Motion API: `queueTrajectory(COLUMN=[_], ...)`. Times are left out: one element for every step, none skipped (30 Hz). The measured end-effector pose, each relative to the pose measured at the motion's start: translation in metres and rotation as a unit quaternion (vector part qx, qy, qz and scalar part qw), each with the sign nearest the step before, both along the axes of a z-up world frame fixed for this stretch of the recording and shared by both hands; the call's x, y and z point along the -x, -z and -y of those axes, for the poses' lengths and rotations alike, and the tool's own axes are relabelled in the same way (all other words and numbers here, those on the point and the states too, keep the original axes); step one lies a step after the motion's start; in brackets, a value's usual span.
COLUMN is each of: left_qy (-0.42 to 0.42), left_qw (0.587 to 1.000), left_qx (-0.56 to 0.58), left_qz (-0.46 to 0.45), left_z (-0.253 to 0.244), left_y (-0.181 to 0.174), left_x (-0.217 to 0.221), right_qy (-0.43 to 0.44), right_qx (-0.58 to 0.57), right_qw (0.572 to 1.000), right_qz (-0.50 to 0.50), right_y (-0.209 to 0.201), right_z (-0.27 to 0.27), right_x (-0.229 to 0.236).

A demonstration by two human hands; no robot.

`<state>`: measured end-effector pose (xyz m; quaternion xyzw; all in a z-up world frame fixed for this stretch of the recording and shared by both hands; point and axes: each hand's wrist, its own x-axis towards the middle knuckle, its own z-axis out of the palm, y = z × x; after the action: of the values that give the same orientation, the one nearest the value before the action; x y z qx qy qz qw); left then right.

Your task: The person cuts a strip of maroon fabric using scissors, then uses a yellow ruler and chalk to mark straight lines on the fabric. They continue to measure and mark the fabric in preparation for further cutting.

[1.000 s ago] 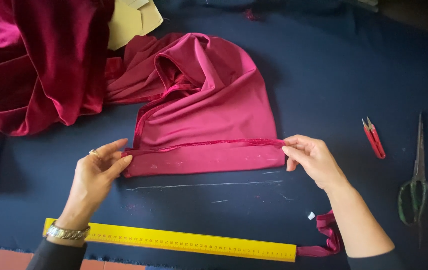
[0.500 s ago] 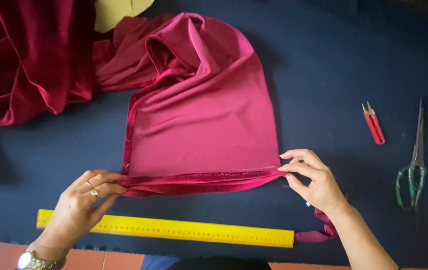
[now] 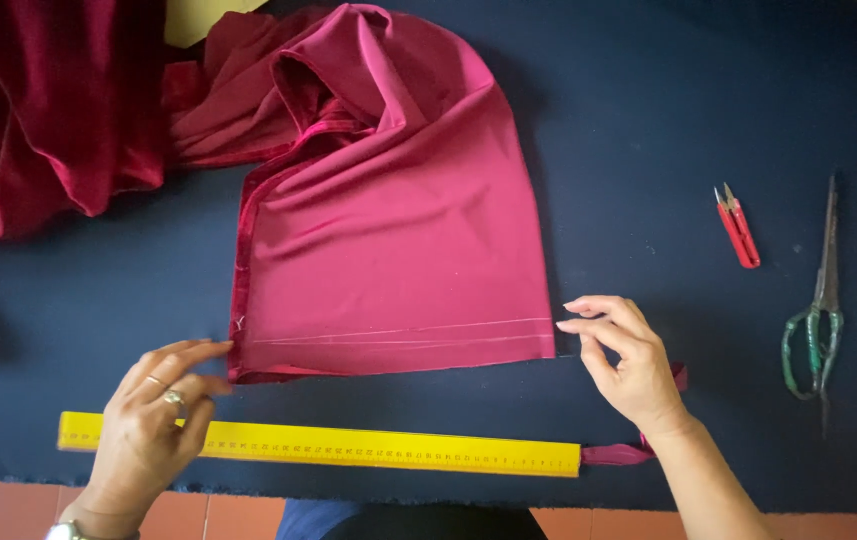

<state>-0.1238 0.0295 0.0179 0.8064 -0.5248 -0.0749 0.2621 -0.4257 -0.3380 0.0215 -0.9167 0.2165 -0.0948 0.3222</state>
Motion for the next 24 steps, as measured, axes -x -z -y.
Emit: queueTrajectory(left_qy=[-0.029,-0.057,-0.056,-0.043,-0.031,-0.031,-0.006,0.019,0.019,0.039,0.06,0.06,0.067,0.074,0.075,0.059,0.043,0.045,0.03,0.016,0.019,0.017,0.015,0.018], left_qw=[1.0,0.998,0.998,0.999,0.999,0.999,1.0,1.0,1.0,0.999,0.998,0.998,0.997,0.995,0.995,0.997,0.998,0.998,0.998,0.999,0.999,0.998,0.997,0.997], left_qx=[0.005,0.009,0.009,0.018,0.027,0.026,0.021,0.017,0.017,0.008,0.0,0.0,-0.035,-0.068,-0.068,-0.046,-0.025,-0.024,-0.013,-0.002,0.0,-0.025,-0.051,-0.049], left_qz=[0.004,0.007,0.007,0.005,0.004,0.004,0.002,0.0,0.0,-0.008,-0.016,-0.016,-0.003,0.011,0.012,0.028,0.044,0.043,0.046,0.048,0.048,0.056,0.064,0.063], left_z=[0.003,0.006,0.014,0.021,0.028,0.037,0.045,0.055,0.061,0.069,0.076,0.075,0.075,0.075,0.068,0.063,0.059,0.053,0.047,0.041,0.034,0.027,0.02,0.018], left_y=[-0.001,-0.002,-0.004,-0.005,-0.007,-0.006,-0.005,-0.003,-0.002,-0.002,-0.001,0.001,0.004,0.006,0.006,0.006,0.007,0.007,0.007,0.007,0.01,0.012,0.015,0.013], left_x=[0.003,0.006,0.01,0.013,0.017,0.022,0.026,0.03,0.033,0.035,0.038,0.039,0.039,0.039,0.038,0.039,0.039,0.04,0.04,0.041,0.042,0.042,0.042,0.042], right_qy=[0.008,0.016,0.017,0.021,0.025,0.025,0.009,-0.007,-0.007,-0.007,-0.007,-0.007,0.029,0.067,0.068,0.117,0.167,0.169,0.206,0.243,0.246,0.24,0.234,0.237], right_qx=[0.012,0.023,0.024,0.025,0.026,0.025,0.021,0.017,0.017,0.02,0.023,0.022,0.014,0.006,0.006,0.01,0.014,0.014,-0.005,-0.025,-0.023,-0.029,-0.035,-0.033], right_qw=[1.0,0.999,0.999,0.998,0.997,0.997,0.998,0.998,0.998,0.998,0.998,0.998,0.997,0.995,0.995,0.991,0.984,0.983,0.978,0.97,0.969,0.97,0.972,0.971], right_qz=[0.019,0.039,0.038,0.05,0.062,0.062,0.061,0.059,0.059,0.063,0.066,0.066,0.068,0.07,0.07,0.068,0.066,0.065,0.041,0.018,0.017,0.004,-0.009,-0.01], right_y=[-0.002,-0.003,-0.007,-0.01,-0.013,-0.011,-0.01,-0.008,-0.01,-0.012,-0.014,-0.017,-0.02,-0.023,-0.023,-0.023,-0.023,-0.023,-0.023,-0.023,-0.021,-0.019,-0.016,-0.017], right_z=[-0.002,-0.004,-0.009,-0.015,-0.021,-0.025,-0.029,-0.032,-0.033,-0.034,-0.035,-0.033,-0.031,-0.028,-0.025,-0.021,-0.017,-0.017,-0.016,-0.016,-0.017,-0.019,-0.02,-0.02], right_x=[0.0,-0.001,-0.004,-0.007,-0.01,-0.011,-0.013,-0.015,-0.016,-0.018,-0.02,-0.017,-0.014,-0.012,-0.006,0.002,0.01,0.016,0.022,0.028,0.032,0.034,0.037,0.039])
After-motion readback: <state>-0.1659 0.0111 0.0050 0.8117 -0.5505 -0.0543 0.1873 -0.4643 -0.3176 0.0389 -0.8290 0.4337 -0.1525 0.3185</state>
